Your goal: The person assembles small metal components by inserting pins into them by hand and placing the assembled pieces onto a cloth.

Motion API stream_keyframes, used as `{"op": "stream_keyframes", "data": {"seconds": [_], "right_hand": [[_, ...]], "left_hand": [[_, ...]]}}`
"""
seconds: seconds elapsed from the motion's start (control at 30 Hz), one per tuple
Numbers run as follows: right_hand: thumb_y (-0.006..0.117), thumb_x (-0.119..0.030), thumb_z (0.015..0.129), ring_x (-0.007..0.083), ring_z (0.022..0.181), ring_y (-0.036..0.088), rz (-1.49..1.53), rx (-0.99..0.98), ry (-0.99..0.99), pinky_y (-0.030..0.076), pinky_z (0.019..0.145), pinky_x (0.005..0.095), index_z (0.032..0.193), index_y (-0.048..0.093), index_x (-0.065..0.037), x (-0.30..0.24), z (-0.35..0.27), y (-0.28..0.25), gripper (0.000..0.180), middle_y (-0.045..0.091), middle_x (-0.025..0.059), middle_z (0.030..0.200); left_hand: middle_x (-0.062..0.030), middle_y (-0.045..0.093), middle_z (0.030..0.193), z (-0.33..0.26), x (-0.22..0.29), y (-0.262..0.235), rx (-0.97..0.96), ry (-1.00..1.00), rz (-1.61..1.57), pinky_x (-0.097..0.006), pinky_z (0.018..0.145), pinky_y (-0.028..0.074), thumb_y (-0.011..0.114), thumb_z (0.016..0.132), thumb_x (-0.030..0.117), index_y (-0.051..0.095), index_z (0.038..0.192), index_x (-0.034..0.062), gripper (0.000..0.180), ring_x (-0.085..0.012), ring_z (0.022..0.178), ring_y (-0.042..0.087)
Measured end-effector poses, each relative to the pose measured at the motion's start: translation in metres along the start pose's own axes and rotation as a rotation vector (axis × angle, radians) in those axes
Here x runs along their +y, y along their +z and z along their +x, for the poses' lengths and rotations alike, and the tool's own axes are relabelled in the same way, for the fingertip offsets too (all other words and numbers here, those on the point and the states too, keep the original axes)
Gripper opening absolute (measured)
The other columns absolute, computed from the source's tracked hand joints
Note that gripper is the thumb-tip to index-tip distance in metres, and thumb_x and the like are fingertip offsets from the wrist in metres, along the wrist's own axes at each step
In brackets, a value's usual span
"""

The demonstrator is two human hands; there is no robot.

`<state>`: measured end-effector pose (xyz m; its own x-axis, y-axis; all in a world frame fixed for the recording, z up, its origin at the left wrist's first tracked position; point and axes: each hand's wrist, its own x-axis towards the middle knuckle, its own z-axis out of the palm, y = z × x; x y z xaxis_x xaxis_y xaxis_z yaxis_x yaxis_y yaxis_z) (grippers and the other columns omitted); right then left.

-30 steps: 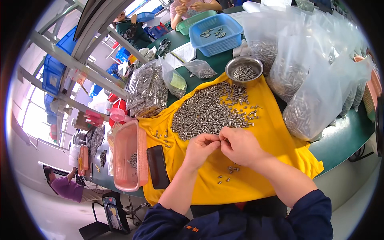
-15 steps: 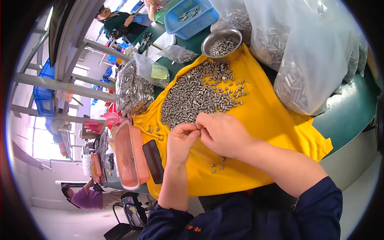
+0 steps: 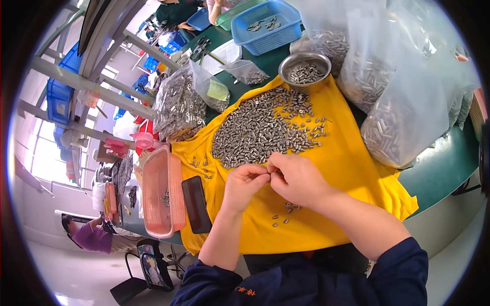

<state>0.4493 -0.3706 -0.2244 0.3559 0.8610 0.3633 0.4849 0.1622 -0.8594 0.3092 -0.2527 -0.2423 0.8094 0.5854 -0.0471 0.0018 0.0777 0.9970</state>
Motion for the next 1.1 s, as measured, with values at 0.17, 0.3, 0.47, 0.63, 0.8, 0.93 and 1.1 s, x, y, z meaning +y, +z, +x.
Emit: {"op": "stream_keyframes", "data": {"seconds": [0.17, 0.3, 0.47, 0.63, 0.8, 0.93, 1.1], "right_hand": [[0.053, -0.011, 0.076, 0.0356, 0.067, 0.057, 0.032, -0.031, 0.028, 0.044, 0.059, 0.0425, 0.080, 0.051, -0.004, 0.006, 0.006, 0.004, 0.008, 0.057, 0.0171, 0.069], [0.054, -0.011, 0.076, 0.0351, 0.067, 0.057, 0.006, -0.085, 0.040, 0.045, 0.059, 0.0414, 0.079, 0.052, -0.005, 0.001, 0.012, 0.016, 0.007, 0.058, 0.0153, 0.071], [0.055, -0.013, 0.076, 0.0345, 0.068, 0.057, -0.062, -0.073, -0.037, 0.045, 0.060, 0.0417, 0.080, 0.052, -0.006, -0.015, -0.001, 0.011, 0.008, 0.058, 0.0151, 0.069], [0.056, -0.015, 0.076, 0.0344, 0.069, 0.058, 0.012, -0.183, 0.076, 0.046, 0.062, 0.0408, 0.079, 0.052, -0.005, -0.006, 0.000, 0.013, 0.012, 0.059, 0.0152, 0.071], [0.055, -0.012, 0.074, 0.0331, 0.066, 0.058, 0.076, -0.103, 0.039, 0.046, 0.059, 0.0388, 0.080, 0.052, -0.004, -0.009, 0.000, -0.004, 0.010, 0.059, 0.0148, 0.070], [0.055, -0.009, 0.073, 0.0301, 0.062, 0.058, 0.114, -0.102, 0.075, 0.045, 0.057, 0.0363, 0.081, 0.052, -0.004, -0.012, 0.008, -0.014, 0.009, 0.058, 0.0143, 0.067], [0.055, -0.009, 0.074, 0.0263, 0.058, 0.056, 0.003, 0.024, 0.066, 0.045, 0.055, 0.0338, 0.079, 0.052, -0.003, -0.011, 0.009, -0.004, 0.008, 0.056, 0.0129, 0.065]], "left_hand": [[-0.0062, 0.062, 0.089, 0.004, 0.000, -0.004, -0.005, 0.032, 0.021, -0.025, 0.075, 0.047, 0.060, 0.080, -0.003, 0.058, 0.092, -0.0007, 0.012, -0.0119, 0.081, 0.058], [-0.0029, 0.061, 0.084, -0.006, 0.007, -0.012, 0.067, 0.023, 0.197, -0.021, 0.068, 0.046, 0.062, 0.079, 0.000, 0.058, 0.090, 0.0000, 0.011, -0.0074, 0.075, 0.056], [-0.0037, 0.061, 0.082, -0.026, 0.016, 0.002, 0.142, 0.030, 0.226, -0.022, 0.067, 0.046, 0.063, 0.078, 0.001, 0.058, 0.088, -0.0006, 0.011, -0.0082, 0.074, 0.056], [-0.0047, 0.062, 0.084, -0.027, 0.001, 0.000, 0.122, 0.060, 0.082, -0.022, 0.070, 0.047, 0.063, 0.079, -0.001, 0.060, 0.089, -0.0013, 0.011, -0.0097, 0.078, 0.058], [-0.0040, 0.063, 0.085, -0.013, 0.028, 0.007, 0.019, 0.024, 0.113, -0.022, 0.071, 0.047, 0.062, 0.080, -0.003, 0.062, 0.090, -0.0015, 0.011, -0.0093, 0.078, 0.058], [-0.0030, 0.064, 0.084, 0.004, 0.034, 0.004, -0.063, 0.084, 0.253, -0.021, 0.070, 0.047, 0.063, 0.079, -0.001, 0.063, 0.090, -0.0006, 0.011, -0.0078, 0.076, 0.058], [-0.0028, 0.064, 0.083, 0.011, 0.023, 0.007, 0.018, 0.031, 0.135, -0.021, 0.069, 0.047, 0.065, 0.078, 0.000, 0.064, 0.088, 0.0001, 0.010, -0.0079, 0.076, 0.058]]}}
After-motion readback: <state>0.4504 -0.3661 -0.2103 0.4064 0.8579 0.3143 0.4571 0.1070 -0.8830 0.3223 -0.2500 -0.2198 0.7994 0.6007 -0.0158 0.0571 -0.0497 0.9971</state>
